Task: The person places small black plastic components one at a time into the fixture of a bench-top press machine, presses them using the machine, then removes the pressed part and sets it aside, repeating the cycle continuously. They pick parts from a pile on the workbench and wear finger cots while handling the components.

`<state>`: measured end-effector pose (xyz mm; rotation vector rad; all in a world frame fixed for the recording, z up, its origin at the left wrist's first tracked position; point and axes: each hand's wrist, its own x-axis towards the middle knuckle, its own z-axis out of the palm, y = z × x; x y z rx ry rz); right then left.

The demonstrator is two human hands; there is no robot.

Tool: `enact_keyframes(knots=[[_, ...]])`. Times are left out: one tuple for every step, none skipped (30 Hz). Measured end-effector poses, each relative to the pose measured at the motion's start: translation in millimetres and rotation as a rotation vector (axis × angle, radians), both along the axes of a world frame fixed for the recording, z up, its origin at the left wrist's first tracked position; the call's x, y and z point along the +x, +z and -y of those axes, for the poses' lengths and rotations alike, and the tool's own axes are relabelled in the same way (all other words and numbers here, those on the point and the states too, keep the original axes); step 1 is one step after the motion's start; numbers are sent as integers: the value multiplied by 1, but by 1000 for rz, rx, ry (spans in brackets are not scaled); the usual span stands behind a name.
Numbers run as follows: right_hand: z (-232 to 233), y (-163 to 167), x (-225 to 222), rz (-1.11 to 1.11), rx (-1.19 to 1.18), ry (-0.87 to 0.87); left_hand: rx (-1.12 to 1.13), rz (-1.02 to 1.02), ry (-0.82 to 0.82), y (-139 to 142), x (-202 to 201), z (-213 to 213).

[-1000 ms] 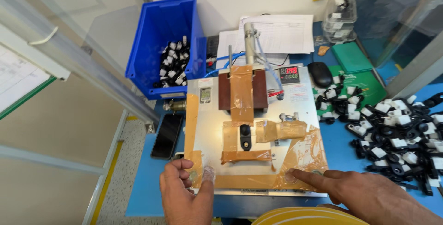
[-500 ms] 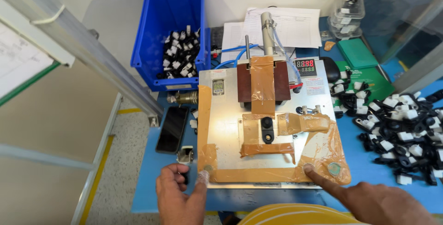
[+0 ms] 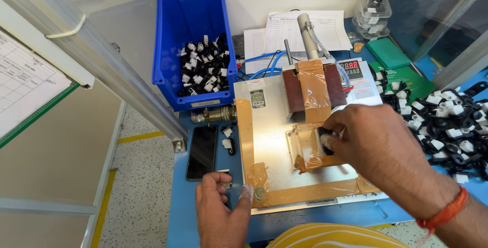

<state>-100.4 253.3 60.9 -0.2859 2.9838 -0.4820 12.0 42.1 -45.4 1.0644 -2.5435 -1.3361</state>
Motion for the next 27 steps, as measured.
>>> enact_keyframes(knots=[[2, 0, 0, 50, 11, -52, 18, 12, 5, 1, 0, 3], [1, 1, 3, 19, -4, -52, 13, -64, -25, 1, 0, 6], [-2, 2, 6, -16, -24, -56, 3, -144, -57, 2, -1, 9], [-1, 0, 8, -50, -49, -55, -14, -223, -82, 2, -3, 14], [-3, -2, 12, -118, -119, -82, 5, -130, -87, 3, -2, 19], [-14, -1, 21, -179, -178, -104, 36, -33, -86, 3, -1, 21], [-27, 0, 30, -243, -233, -141, 71, 64, -99, 2, 0, 21], [-38, -2, 33, -215, -293, -139, 30, -1, -159, 1, -1, 21], [-51, -4, 33, -189, -355, -131, -11, -70, -211, 0, -2, 21], [-60, -14, 38, -145, -419, -125, -49, -135, -253, -2, -3, 20], [-69, -24, 42, -100, -483, -121, -35, -97, -266, -4, -4, 19], [-76, -38, 51, -50, -556, -132, -25, -63, -286, -6, -6, 19], [-82, -48, 57, -4, -633, -145, -19, -33, -308, -8, -9, 19], [-87, -58, 62, 122, -497, -256, 5, 18, -306, -10, -12, 21], [-88, -69, 69, 248, -361, -371, 31, 71, -304, -12, -14, 22], [-88, -75, 75, 299, -300, -415, 53, 125, -301, -13, -17, 23], [-87, -80, 81, 353, -238, -456, 65, 135, -300, -15, -19, 24], [-83, -84, 85, 333, -249, -420, 77, 145, -294, -16, -20, 24], [-80, -85, 86, 352, -219, -426, 88, 157, -282, -16, -20, 25], [-76, -85, 88, 372, -189, -430, 66, 126, -293, -17, -19, 25], [-72, -84, 86, 422, -119, -481, 45, 91, -303, -17, -18, 25], [-69, -81, 85, 451, -54, -479, 25, 51, -316, -17, -17, 25], [-67, -79, 84, 480, 11, -475, 50, 15, -322, -17, -16, 25], [-64, -78, 81, 493, 72, -416, 76, -23, -328, -17, -15, 26], [-63, -78, 81, 507, 135, -352, 104, -58, -330, -16, -15, 26], [-62, -77, 82, 524, 140, -359, 144, -42, -308, -15, -14, 27], [-62, -79, 82, 543, 143, -361, 182, -23, -283, -14, -13, 28]])
